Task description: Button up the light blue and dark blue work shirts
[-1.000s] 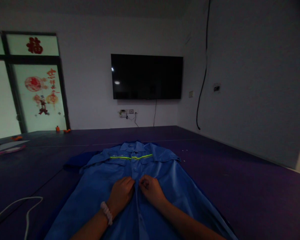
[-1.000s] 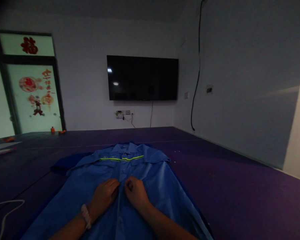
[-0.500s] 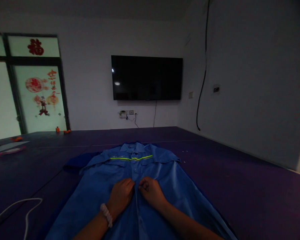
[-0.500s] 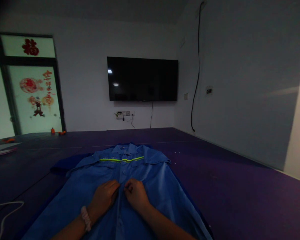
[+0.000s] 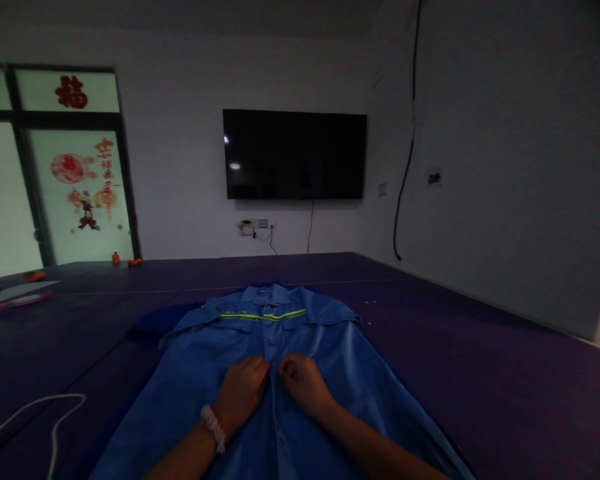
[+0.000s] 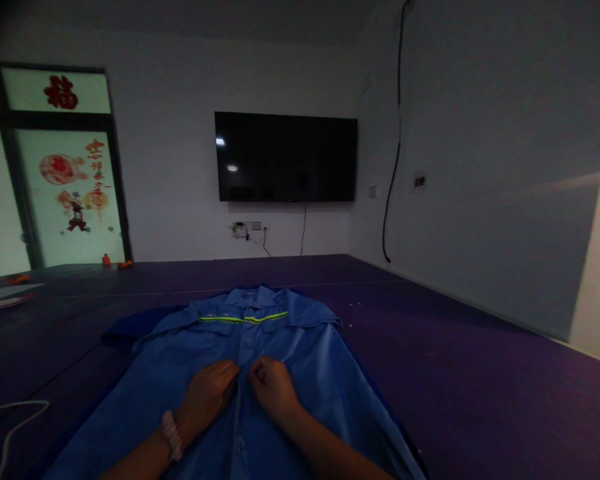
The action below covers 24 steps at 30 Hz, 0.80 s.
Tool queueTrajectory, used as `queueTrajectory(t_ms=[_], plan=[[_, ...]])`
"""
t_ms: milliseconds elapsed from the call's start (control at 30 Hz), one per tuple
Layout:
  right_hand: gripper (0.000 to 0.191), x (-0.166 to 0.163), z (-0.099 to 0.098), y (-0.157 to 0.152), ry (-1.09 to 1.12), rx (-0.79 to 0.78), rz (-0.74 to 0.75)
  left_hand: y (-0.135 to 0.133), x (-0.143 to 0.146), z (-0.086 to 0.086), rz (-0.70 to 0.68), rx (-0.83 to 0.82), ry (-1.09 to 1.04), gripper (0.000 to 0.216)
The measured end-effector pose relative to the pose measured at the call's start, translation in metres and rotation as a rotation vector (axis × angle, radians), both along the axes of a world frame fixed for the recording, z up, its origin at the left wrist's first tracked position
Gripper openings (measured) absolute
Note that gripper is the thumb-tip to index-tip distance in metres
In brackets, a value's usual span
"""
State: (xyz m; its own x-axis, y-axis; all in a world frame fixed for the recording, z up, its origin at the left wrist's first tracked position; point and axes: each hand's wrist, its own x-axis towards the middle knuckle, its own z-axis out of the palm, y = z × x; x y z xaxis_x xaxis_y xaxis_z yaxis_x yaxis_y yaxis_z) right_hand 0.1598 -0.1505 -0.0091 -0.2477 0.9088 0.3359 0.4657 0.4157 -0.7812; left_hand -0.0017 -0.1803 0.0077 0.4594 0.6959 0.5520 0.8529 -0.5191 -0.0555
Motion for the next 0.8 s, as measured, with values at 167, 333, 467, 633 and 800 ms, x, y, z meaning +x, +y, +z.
queueTrajectory(t_ms=[167,333,467,633,800], plan=[[0.017,0.001,0.005,-0.004,-0.063,0.047,0.026,-0.001,0.0,0.002,-0.007,-0.003,0.01,0.024],[0.021,0.002,0.012,-0.008,-0.127,0.079,0.026,-0.004,0.002,0.003,0.0,0.012,0.009,0.023],[0.022,0.002,0.014,-0.009,-0.18,0.087,0.012,-0.005,0.003,0.003,0.018,0.023,0.014,0.024],[0.02,0.003,0.017,-0.012,-0.199,0.105,0.033,-0.005,0.003,0.003,0.032,0.023,0.028,0.023],[0.018,0.003,0.019,-0.015,-0.213,0.087,0.03,-0.006,0.003,0.003,0.032,0.001,0.023,0.022]])
